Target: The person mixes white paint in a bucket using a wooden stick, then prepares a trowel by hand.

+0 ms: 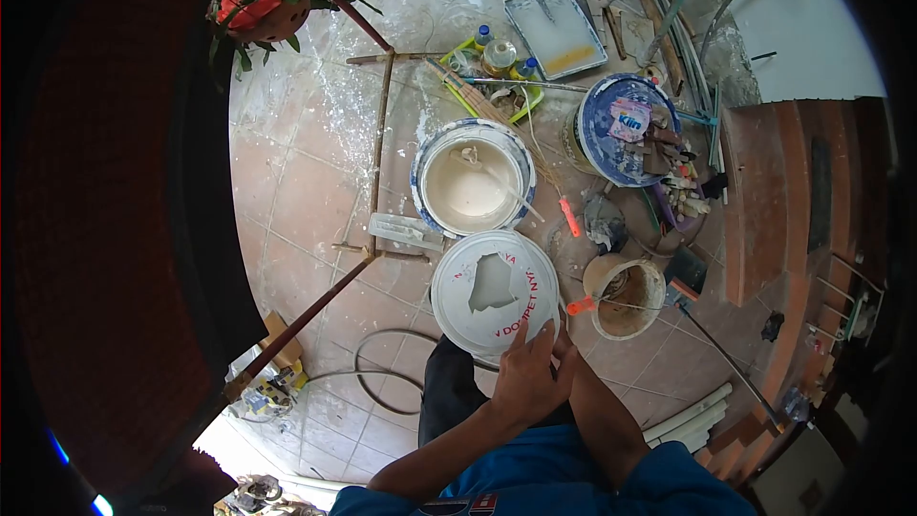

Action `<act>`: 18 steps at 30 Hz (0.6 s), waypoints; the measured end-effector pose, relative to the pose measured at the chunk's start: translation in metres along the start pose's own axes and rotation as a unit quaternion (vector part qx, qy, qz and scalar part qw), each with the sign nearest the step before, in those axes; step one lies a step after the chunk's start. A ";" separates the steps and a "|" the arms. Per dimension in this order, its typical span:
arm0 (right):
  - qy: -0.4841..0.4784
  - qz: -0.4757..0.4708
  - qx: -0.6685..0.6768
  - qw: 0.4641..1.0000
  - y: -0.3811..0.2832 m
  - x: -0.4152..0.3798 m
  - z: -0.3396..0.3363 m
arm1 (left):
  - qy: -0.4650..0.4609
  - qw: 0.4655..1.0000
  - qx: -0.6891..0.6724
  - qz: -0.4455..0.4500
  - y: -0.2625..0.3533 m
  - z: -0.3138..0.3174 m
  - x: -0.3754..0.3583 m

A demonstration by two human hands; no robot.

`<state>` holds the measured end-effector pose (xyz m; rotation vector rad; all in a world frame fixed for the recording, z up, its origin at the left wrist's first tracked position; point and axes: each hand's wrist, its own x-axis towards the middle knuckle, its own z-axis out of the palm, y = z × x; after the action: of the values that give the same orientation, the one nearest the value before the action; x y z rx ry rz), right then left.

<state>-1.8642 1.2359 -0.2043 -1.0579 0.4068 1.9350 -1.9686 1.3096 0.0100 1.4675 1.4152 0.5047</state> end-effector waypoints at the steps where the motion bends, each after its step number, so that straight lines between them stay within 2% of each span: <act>1: 0.002 0.010 0.003 1.000 -0.002 0.001 0.001 | -0.010 1.000 -0.007 -0.009 -0.001 0.001 0.002; 13: 0.063 0.048 0.001 0.997 -0.005 -0.016 0.013 | -0.027 1.000 0.002 0.015 -0.004 0.006 0.015; 16: 0.069 0.050 0.001 0.996 -0.005 -0.021 0.016 | -0.063 0.997 0.003 -0.038 0.003 0.003 0.018; 18: 0.072 0.050 -0.001 0.996 -0.006 -0.024 0.018 | -0.065 0.997 0.030 -0.028 0.002 0.003 0.018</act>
<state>-1.8623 1.2379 -0.1736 -1.2023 0.5482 1.9528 -1.9603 1.3256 0.0046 1.4762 1.3748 0.3274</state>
